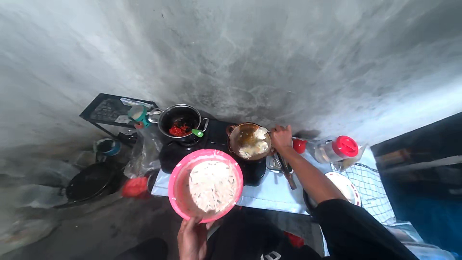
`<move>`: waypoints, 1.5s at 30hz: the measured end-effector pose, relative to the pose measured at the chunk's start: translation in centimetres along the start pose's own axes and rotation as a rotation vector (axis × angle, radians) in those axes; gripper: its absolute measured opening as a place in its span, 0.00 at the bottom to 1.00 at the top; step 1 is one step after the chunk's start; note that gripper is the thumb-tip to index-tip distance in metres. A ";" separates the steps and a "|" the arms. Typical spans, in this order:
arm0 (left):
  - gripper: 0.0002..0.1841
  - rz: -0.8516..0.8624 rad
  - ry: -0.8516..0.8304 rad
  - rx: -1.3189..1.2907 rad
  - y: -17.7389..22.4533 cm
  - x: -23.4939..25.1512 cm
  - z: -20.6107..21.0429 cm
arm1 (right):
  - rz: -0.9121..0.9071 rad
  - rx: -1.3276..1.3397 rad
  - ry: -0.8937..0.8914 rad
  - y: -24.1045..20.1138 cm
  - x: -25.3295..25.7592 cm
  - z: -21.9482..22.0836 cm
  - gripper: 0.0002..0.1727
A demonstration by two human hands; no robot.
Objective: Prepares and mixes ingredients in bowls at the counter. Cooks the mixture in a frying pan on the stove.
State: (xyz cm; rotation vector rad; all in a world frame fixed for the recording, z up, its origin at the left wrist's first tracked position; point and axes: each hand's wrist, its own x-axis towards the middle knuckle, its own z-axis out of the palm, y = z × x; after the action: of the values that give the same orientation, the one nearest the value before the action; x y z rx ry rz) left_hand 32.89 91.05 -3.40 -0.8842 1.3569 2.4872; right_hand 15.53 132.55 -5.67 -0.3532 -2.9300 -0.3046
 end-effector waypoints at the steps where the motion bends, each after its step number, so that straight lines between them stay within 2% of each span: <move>1: 0.08 0.002 0.004 -0.004 0.0 0.0 -0.1 | -0.015 -0.014 -0.015 0.0 0.0 -0.3 0.09; 3: 0.09 0.004 0.011 -0.011 -0.1 -0.2 -0.3 | -0.056 -0.039 -0.020 0.0 0.2 -0.9 0.09; 9: 0.10 0.008 0.033 -0.026 -0.4 -0.5 -0.7 | -0.092 -0.031 0.109 -0.2 0.3 -1.8 0.07; 15: 0.10 0.011 0.036 -0.058 -0.5 -0.9 -1.0 | -0.045 0.070 -0.056 -0.9 -0.2 0.3 0.11; 18: 0.10 0.018 0.039 -0.063 -0.5 -1.0 -1.2 | 0.014 0.074 -0.150 -0.7 0.3 -1.0 0.12; 24: 0.10 0.028 0.041 -0.078 -0.6 -1.0 -1.5 | 0.062 0.086 -0.179 0.1 1.0 -1.5 0.13; 30: 0.10 0.022 0.042 -0.076 -0.7 -1.0 -1.6 | 0.109 0.055 -0.240 0.3 1.3 -2.6 0.18; 35: 0.08 0.039 0.038 -0.072 -0.7 -0.9 -0.9 | 0.051 0.094 -0.045 0.8 0.1 -6.8 0.13; 39: 0.10 0.010 0.037 -0.075 -0.6 -0.7 -0.5 | -0.034 0.336 0.062 -0.5 -4.0 -12.6 0.13; 42: 0.10 0.002 0.032 -0.088 -0.8 -0.4 -0.4 | -0.210 0.424 0.044 -4.0 -7.8 -14.8 0.14; 45: 0.09 -0.018 0.017 -0.084 -0.9 0.0 -0.4 | -0.475 0.450 0.067 -8.3 -11.2 -13.5 0.12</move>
State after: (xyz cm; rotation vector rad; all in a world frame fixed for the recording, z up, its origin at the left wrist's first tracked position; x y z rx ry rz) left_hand 33.41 91.22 -4.18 -0.9322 1.2514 2.5453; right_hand 26.13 119.26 3.69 0.4099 -2.8636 0.2812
